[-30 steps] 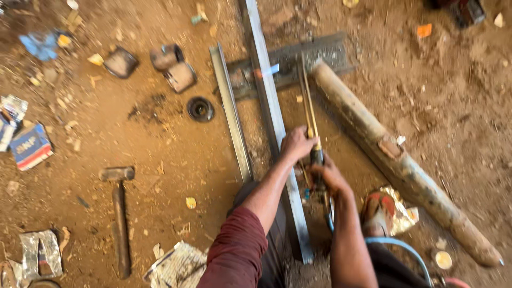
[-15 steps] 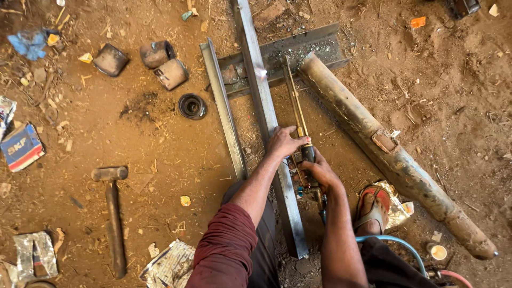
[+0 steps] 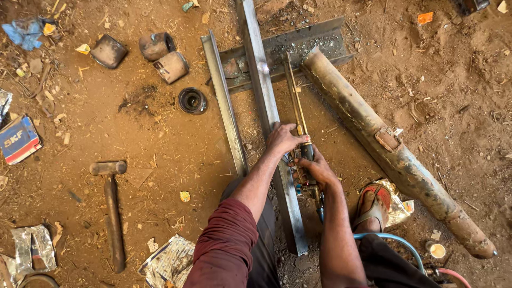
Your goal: The person uses a blowtorch to cut a long metal bar placed on the ground. They ignite the torch, apply the flame to the metal, and move along the bar to sever it into sections.
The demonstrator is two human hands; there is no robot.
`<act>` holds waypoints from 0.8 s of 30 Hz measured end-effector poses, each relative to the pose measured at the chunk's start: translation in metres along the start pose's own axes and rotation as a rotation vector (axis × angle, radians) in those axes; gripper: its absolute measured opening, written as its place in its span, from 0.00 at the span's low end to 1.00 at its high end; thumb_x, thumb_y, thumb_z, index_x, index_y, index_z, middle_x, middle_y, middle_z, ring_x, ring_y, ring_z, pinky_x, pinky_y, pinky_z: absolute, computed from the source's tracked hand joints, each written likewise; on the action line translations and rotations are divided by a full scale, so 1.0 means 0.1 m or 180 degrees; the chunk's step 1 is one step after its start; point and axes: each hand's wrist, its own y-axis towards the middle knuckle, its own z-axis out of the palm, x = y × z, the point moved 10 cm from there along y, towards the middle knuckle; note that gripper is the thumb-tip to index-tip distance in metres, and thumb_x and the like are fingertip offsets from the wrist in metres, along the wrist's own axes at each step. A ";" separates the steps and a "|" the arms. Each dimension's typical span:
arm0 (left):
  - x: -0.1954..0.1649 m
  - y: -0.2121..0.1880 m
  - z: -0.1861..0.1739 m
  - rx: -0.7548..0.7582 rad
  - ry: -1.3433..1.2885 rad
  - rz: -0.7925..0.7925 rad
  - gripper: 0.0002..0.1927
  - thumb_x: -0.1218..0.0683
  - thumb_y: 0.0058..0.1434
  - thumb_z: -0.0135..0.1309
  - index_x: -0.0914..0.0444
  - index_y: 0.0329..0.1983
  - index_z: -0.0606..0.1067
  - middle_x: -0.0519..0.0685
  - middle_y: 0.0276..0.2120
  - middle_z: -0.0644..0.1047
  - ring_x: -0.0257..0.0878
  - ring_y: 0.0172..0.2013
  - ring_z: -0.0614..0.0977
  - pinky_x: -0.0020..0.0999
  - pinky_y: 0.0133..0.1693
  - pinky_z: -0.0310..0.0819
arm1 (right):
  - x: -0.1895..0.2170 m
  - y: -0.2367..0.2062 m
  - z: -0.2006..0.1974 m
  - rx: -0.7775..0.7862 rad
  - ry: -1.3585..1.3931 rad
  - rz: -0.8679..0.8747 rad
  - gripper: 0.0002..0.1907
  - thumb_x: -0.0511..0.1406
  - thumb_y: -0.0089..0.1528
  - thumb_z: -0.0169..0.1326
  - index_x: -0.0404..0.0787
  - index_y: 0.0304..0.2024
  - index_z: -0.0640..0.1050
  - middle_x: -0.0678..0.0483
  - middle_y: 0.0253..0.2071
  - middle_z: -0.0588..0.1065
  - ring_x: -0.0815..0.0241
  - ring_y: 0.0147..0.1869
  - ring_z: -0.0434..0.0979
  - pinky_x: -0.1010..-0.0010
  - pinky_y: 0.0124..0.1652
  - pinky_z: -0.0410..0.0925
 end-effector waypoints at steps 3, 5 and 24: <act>-0.01 0.01 0.01 0.0017 -0.0021 0.0035 0.44 0.31 0.47 0.68 0.52 0.66 0.74 0.55 0.62 0.68 0.50 0.64 0.69 0.56 0.62 0.67 | 0.04 -0.01 0.03 0.0053 0.0088 -0.0071 0.50 0.33 0.58 0.59 0.55 0.77 0.49 0.44 0.44 0.80 0.57 0.28 0.81 0.62 0.25 0.76; -0.02 0.01 0.00 -0.0022 -0.0012 0.0118 0.44 0.32 0.47 0.69 0.52 0.65 0.75 0.54 0.61 0.69 0.50 0.64 0.69 0.56 0.63 0.65 | 0.09 -0.02 0.06 0.0095 0.0045 -0.0233 0.47 0.33 0.59 0.60 0.52 0.77 0.54 0.43 0.42 0.80 0.58 0.28 0.80 0.65 0.25 0.74; -0.02 -0.04 -0.09 0.0112 -0.0128 -0.0036 0.45 0.32 0.45 0.69 0.52 0.66 0.74 0.54 0.67 0.65 0.49 0.66 0.68 0.54 0.64 0.65 | 0.19 -0.12 0.15 0.0141 0.0039 0.0009 0.41 0.34 0.62 0.56 0.51 0.74 0.53 0.42 0.43 0.80 0.56 0.31 0.84 0.60 0.28 0.80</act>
